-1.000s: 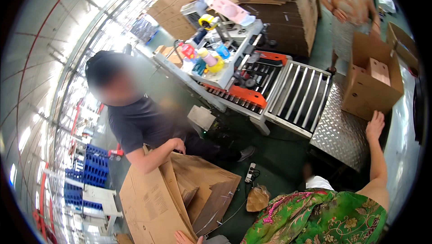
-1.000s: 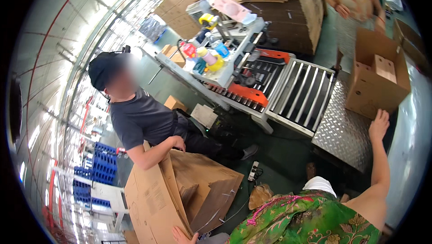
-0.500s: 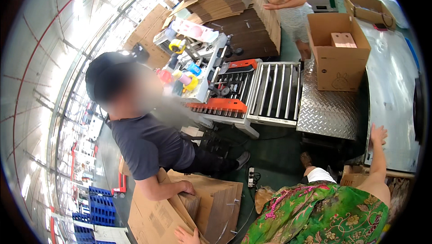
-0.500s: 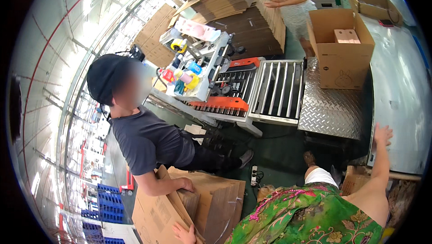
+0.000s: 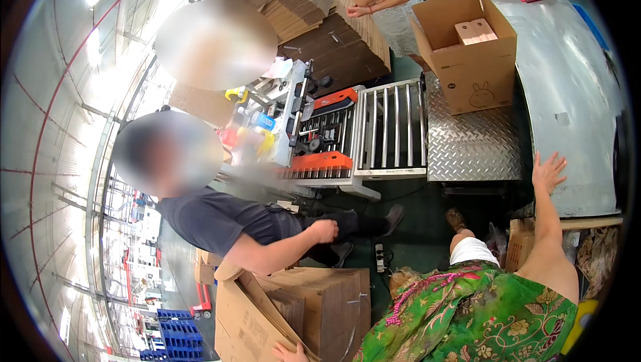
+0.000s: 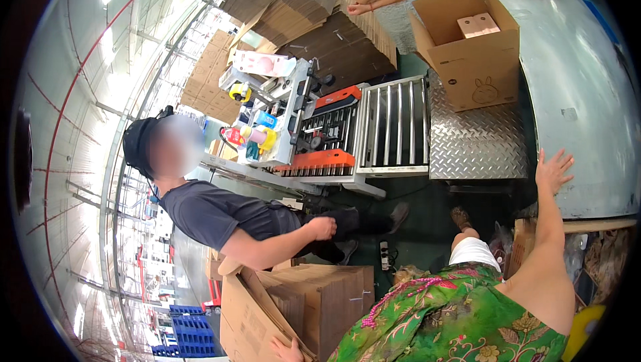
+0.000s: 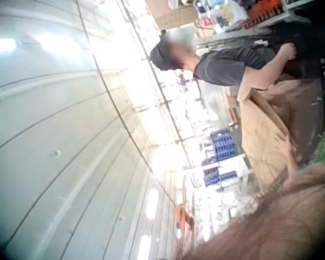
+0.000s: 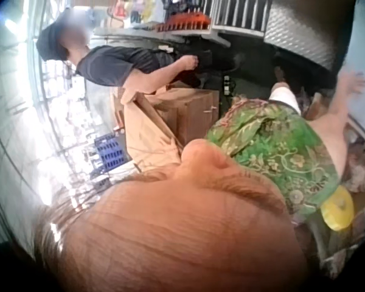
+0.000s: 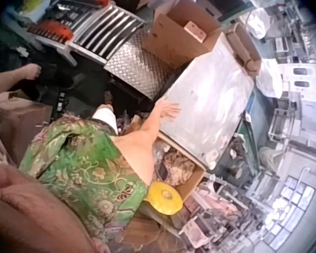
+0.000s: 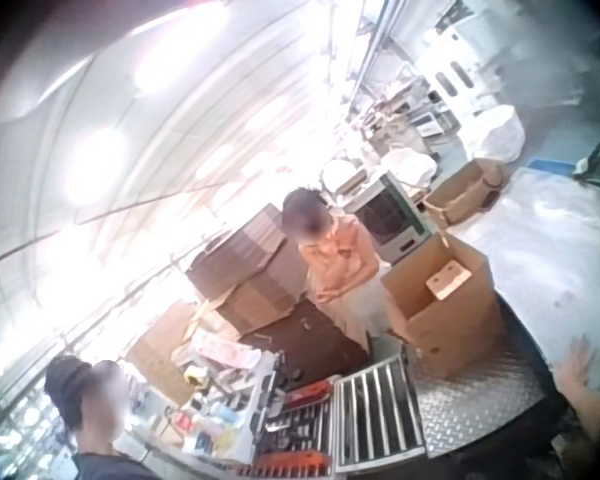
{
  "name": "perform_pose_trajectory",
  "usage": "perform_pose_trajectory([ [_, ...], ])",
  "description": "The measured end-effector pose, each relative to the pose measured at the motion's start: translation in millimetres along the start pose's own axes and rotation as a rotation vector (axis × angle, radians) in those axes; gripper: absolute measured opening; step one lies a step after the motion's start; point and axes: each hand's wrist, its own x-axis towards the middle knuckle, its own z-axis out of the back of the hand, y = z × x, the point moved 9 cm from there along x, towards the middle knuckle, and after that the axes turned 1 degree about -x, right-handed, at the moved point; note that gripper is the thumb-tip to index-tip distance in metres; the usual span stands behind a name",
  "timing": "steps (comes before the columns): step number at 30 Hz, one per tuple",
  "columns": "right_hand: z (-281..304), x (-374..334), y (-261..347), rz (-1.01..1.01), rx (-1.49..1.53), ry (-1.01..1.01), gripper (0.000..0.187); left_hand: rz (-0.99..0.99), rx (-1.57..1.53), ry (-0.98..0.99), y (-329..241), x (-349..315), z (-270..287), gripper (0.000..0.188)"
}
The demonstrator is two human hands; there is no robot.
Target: The person organizes pink product boxes on a metal table, places them into cardboard shipping boxes, and moves large flat cardboard boxes at a warehouse packing station.
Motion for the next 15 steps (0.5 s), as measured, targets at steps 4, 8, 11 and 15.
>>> perform_pose_trajectory([
  [4, 0, 0, 2, 0.003, 0.005, -0.009, 0.074, 0.005, -0.09, -0.056, 6, -6, -4, 0.078],
  [8, 17, -5, -4, 0.013, 0.024, -0.004, 0.072, 0.157, 0.071, 0.114, -78, -49, 67, 0.089],
  [11, 9, -2, -8, 0.003, 0.065, -0.032, 0.072, 0.08, -0.081, 0.031, -41, -29, 37, 0.086],
  [15, 12, -3, 7, 0.029, 0.045, 0.005, 0.072, 0.07, -0.059, -0.002, -9, -28, 19, 0.085],
])
